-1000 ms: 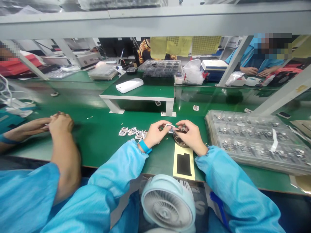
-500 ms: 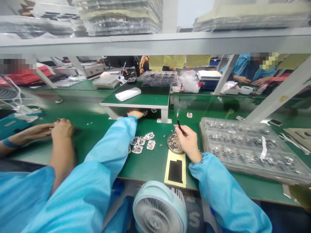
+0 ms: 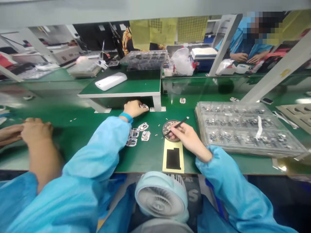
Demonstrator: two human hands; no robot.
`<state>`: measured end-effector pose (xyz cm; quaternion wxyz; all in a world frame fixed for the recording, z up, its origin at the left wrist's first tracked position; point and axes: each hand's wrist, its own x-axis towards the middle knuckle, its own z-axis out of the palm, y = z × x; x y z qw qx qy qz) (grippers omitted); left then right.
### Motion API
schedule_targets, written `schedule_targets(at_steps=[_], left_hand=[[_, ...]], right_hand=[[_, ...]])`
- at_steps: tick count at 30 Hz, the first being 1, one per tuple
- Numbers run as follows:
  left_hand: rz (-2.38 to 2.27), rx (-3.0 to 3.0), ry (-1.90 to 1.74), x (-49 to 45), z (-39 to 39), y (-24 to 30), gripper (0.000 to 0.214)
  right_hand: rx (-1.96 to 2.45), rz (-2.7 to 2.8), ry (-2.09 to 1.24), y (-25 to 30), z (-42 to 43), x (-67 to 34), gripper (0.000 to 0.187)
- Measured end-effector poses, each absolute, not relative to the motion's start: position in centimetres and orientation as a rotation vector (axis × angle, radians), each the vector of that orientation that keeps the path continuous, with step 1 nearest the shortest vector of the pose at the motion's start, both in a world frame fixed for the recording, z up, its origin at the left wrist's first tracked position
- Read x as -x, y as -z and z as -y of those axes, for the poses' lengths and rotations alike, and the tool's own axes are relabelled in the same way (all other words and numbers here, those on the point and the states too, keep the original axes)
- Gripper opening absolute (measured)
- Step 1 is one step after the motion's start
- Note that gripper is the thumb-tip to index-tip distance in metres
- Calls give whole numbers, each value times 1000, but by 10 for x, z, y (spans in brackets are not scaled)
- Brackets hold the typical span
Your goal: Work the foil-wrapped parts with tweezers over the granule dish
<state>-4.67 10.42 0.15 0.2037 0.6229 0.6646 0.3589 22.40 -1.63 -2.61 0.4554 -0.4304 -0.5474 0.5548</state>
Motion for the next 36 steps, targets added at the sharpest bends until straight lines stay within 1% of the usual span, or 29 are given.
schedule_targets(at_steps=[2, 4, 7, 11, 12, 13, 17, 23, 28, 36], left_hand=[[-1729, -1681, -997, 47, -79, 0, 49], [-1419, -1509, -940, 37, -55, 3, 53], [-1005, -1195, -830, 5, -33, 10, 58], [-796, -1065, -919, -30, -22, 20, 73], [-761, -1076, -944, -33, -20, 22, 73], [-741, -1098, -956, -35, -16, 24, 70], [-832, -1162, -883, -30, -2, 28, 43], [-836, -1367, -644, -28, 9, 35, 28], [-903, -1584, -549, -28, 14, 40, 21], [-939, -1621, -492, -28, 14, 38, 19]], right_hand=[[1019, 1381, -1269, 35, 36, -235, 33], [991, 1385, -1194, 46, 52, -245, 28], [1000, 1365, -1168, 61, 64, -253, 26], [1073, 1345, -1133, 69, 64, -254, 27], [1082, 1342, -1136, 70, 63, -254, 27], [1086, 1339, -1144, 70, 63, -253, 28], [1093, 1314, -1179, 71, 62, -253, 31], [1125, 1324, -1145, 70, 63, -254, 27], [1103, 1369, -1132, 69, 64, -254, 23], [1085, 1373, -1115, 71, 64, -253, 21]])
